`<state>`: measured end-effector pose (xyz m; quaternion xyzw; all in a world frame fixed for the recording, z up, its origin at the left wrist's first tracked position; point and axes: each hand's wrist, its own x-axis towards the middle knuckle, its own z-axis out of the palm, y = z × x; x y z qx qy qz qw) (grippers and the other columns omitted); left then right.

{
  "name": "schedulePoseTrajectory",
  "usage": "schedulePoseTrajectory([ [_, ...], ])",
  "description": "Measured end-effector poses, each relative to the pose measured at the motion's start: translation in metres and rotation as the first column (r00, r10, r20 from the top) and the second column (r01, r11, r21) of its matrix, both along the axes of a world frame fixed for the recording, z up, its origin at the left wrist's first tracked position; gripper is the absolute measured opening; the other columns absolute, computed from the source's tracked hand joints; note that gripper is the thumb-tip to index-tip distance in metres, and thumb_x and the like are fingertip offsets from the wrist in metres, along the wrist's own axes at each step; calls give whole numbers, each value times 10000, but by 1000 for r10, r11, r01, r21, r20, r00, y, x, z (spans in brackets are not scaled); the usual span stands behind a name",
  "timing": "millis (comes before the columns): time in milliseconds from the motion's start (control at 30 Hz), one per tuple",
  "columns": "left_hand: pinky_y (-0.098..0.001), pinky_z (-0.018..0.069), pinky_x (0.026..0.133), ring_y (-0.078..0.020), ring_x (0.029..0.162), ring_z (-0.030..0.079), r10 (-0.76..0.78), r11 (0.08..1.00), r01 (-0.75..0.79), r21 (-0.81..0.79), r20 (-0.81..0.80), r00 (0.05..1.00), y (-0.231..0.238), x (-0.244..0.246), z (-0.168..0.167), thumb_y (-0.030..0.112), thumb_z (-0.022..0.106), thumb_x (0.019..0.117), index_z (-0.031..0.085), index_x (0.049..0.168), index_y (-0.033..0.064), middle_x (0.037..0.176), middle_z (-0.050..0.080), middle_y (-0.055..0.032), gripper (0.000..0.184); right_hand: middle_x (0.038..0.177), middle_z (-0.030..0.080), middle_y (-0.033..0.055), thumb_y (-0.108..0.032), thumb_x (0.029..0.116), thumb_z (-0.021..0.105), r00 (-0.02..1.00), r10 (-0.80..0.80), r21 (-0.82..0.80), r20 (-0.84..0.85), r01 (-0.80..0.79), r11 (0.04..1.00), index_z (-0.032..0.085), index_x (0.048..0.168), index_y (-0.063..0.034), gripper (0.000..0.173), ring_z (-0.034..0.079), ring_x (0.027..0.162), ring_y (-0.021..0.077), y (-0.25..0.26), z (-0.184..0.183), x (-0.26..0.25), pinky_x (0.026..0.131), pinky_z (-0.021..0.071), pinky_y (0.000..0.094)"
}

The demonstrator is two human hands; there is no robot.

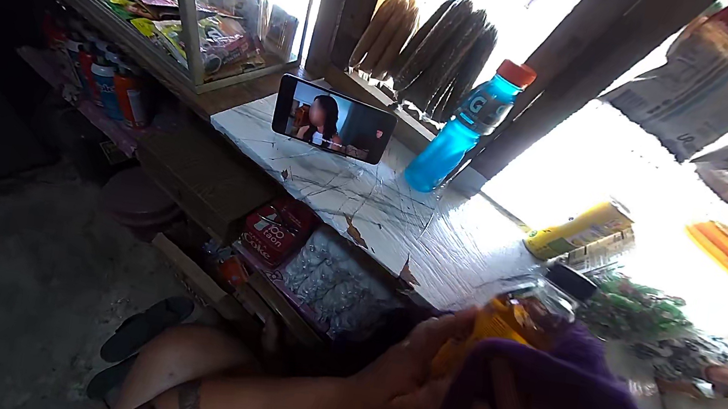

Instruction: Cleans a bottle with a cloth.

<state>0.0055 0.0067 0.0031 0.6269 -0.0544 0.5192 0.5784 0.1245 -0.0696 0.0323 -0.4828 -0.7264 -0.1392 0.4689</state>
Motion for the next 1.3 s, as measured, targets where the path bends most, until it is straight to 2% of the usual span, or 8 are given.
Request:
schedulePoseTrajectory([
  [167,-375,479,1057,-226,1205,577,34,988,-20,152,-85,996,-7,2,-2,335,478,1075,320,1547,-35,1328,536,-253,620,1554,401,-187,-252,1057,488,963,-41,37,-267,53,998,418,1544,-369,506,356,1411,-40,-3,19,11,1188,287,221],
  [267,-384,494,1022,-260,1160,586,29,978,-7,210,-105,994,-7,0,0,316,490,1067,346,1538,-41,1302,545,-266,609,1507,465,-132,-196,1017,542,907,64,98,-416,-26,995,428,1541,-211,537,427,1375,1,0,33,10,1165,348,238],
  [367,-386,522,974,-275,1125,606,40,969,-8,248,-122,992,-9,0,-1,298,522,1058,368,1528,-36,1276,559,-271,597,1379,603,-185,-246,997,641,821,214,141,-529,-163,976,537,1444,-222,460,547,1269,-27,1,45,17,1093,435,190],
  [500,-380,537,930,-299,1070,616,17,961,23,277,-144,989,-12,3,-3,200,658,979,407,1487,-46,1221,561,-282,618,1064,717,-183,22,962,530,685,188,153,-704,-112,982,580,1145,-158,261,654,1020,-63,-3,62,16,922,522,139],
  [700,-332,497,1048,-157,1222,602,-367,930,362,-58,-175,914,-9,4,-4,312,549,1030,235,1522,-102,1386,538,-241,716,1158,671,-181,-3,1021,416,724,70,132,-687,30,991,520,1278,-60,282,578,1139,-116,-15,39,51,1011,459,113],
  [900,-289,522,962,-105,1076,648,-390,921,372,-118,-221,894,-7,4,-8,358,522,1038,434,1394,-157,1204,645,-208,632,1016,717,-180,18,979,482,635,158,177,-756,-33,984,580,1121,-141,236,652,999,-77,0,54,14,904,521,126],
  [1067,-301,514,997,-144,1126,641,-236,972,235,-30,-168,957,-7,4,-6,311,552,1030,371,1427,-184,1260,608,-265,660,1299,641,-172,-306,1005,625,707,272,190,-653,-195,962,554,1378,-184,399,565,1235,-34,8,44,10,1066,448,182],
  [1300,-301,473,1077,-116,1227,586,-68,998,68,0,-30,997,4,2,-3,267,551,1039,313,1470,-152,1368,554,-226,647,1578,332,-255,-403,1098,371,966,46,63,-253,-31,998,250,1592,-395,508,305,1427,-95,9,-8,-5,1199,254,177],
])
